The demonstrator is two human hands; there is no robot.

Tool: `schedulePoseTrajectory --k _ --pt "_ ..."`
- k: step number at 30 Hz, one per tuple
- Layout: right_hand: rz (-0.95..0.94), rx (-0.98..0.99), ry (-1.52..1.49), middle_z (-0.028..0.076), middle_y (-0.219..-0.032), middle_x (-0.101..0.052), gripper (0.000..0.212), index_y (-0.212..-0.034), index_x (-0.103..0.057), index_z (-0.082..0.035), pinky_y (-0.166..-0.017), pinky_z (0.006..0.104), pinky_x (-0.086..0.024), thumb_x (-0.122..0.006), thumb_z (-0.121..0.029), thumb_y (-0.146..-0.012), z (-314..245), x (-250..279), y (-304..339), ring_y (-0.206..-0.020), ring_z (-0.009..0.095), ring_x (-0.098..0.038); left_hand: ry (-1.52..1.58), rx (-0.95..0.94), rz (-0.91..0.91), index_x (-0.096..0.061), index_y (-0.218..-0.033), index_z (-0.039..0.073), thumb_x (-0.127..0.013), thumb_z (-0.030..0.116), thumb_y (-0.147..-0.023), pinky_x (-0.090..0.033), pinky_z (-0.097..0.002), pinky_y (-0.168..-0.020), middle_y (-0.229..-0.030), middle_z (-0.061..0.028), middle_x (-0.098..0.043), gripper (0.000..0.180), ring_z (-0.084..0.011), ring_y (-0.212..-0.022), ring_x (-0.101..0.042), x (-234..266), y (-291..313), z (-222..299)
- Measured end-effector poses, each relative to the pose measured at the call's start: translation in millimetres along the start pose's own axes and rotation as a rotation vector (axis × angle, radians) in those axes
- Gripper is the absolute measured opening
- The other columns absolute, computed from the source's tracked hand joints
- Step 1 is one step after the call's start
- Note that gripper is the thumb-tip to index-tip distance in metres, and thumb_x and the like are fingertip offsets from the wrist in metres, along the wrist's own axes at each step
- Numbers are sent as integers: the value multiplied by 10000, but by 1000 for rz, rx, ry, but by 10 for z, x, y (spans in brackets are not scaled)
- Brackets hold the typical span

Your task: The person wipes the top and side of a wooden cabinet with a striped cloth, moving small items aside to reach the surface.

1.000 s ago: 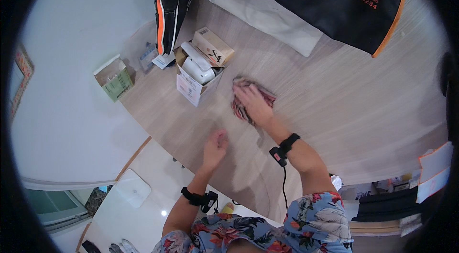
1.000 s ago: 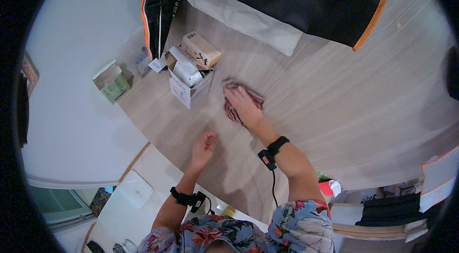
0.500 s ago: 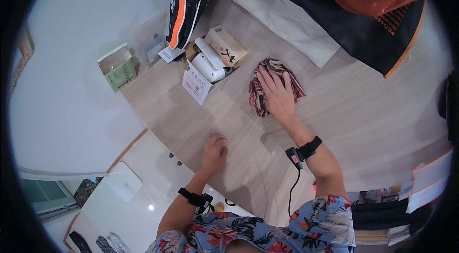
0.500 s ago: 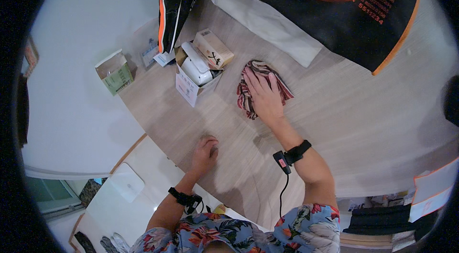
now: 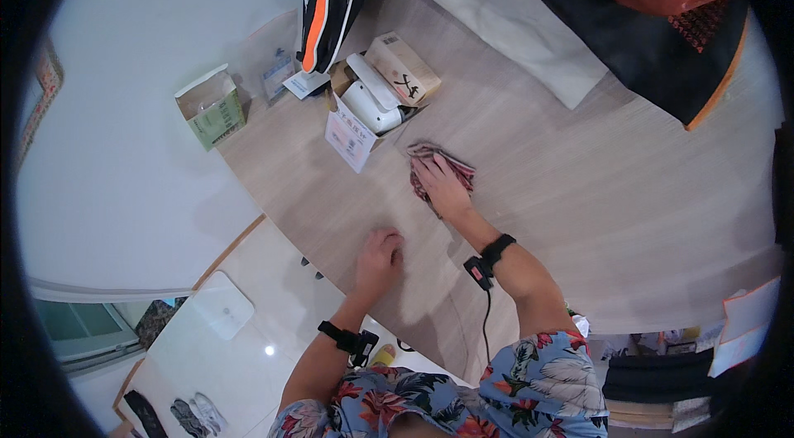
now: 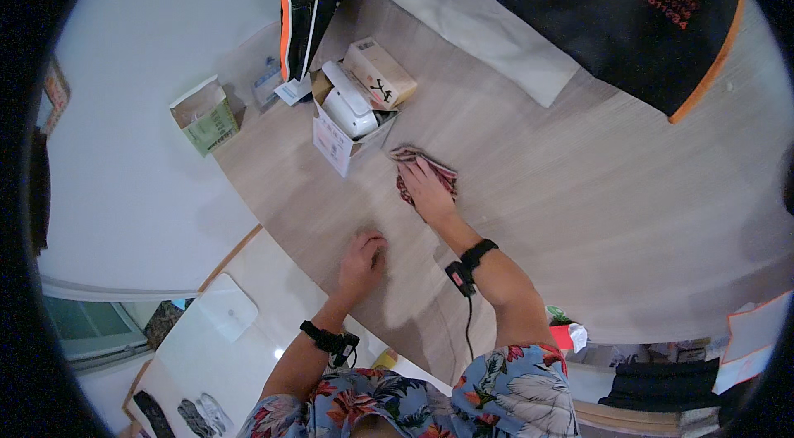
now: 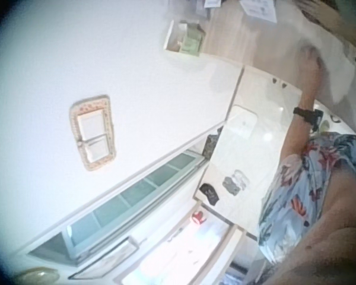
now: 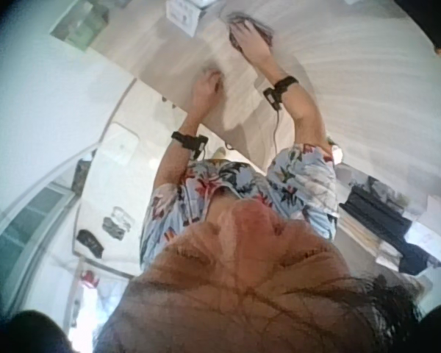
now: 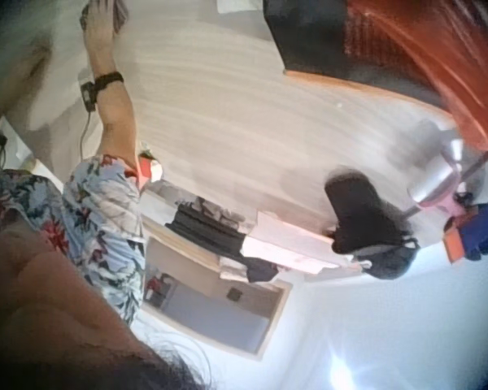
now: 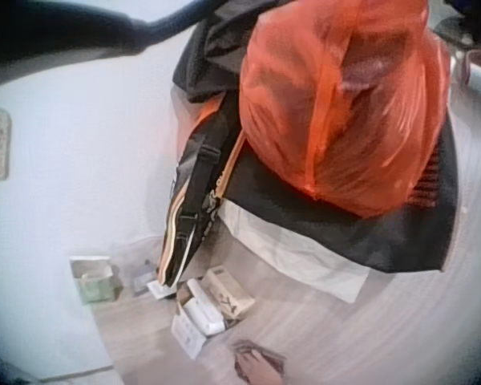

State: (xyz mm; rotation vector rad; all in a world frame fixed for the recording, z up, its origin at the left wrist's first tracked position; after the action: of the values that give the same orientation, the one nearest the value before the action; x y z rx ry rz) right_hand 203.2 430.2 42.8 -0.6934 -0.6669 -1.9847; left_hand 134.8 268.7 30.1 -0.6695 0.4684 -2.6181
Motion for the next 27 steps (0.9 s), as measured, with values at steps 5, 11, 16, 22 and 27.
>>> schedulePoseTrajectory --k 5,11,16,22,27 --pt "-130 47 -42 69 -1506 -294 560 -1404 -389 -29 -1155 414 -156 -452 -231 -885 20 -50 915 -1343 234 -297 69 31 -11 -589 -951 46 -610 -8 -751 -467 -390 -844 -1065 -87 -564 208 -302 -974 -555 5 -5 -54" --pt "-217 82 -22 47 -1515 -277 584 -1439 -345 -60 -1156 404 -154 -454 -204 -883 96 -104 1425 -1330 205 -308 73 -12 28 -588 -933 53 -622 -12 -728 -459 -395 -856 -1048 -84 -554 219 -306 -1004 -531 -39 -10 -86" --pt "-122 28 5 48 -1524 -261 600 -1449 -327 -68 -1161 405 -134 -460 -208 -881 84 -129 864 -1344 199 -291 28 -45 53 -584 -902 53 -621 -11 -707 -480 -392 -824 -1025 -84 -554 209 -299 -985 -539 -3 -20 12" --pt "-76 -24 -20 43 -1522 -265 598 -1455 -312 -68 -1162 401 -132 -447 -218 -892 62 38 558 -1349 184 -285 5 0 16 -585 -898 35 -612 -30 -715 -483 -390 -805 -1036 -92 -559 196 -303 -981 -540 -16 4 -1" --pt "-77 -80 -67 28 -1493 -323 594 -1455 -316 -78 -1153 377 -173 -441 -210 -889 154 -71 1307 -1306 167 -348 -27 -38 20 -588 -880 18 -607 -40 -706 -480 -390 -808 -1051 -100 -561 184 -308 -974 -541 -7 3 -11"
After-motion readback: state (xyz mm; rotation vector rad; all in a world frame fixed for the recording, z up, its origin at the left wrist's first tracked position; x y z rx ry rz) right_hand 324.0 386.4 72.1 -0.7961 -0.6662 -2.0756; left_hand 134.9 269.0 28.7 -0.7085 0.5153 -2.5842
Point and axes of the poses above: each hand's wrist, its own y-axis away from the middle knuckle, its own x-axis out of the back of the hand, z = x × y, the point moved 8 cm from there along -y, towards the middle knuckle
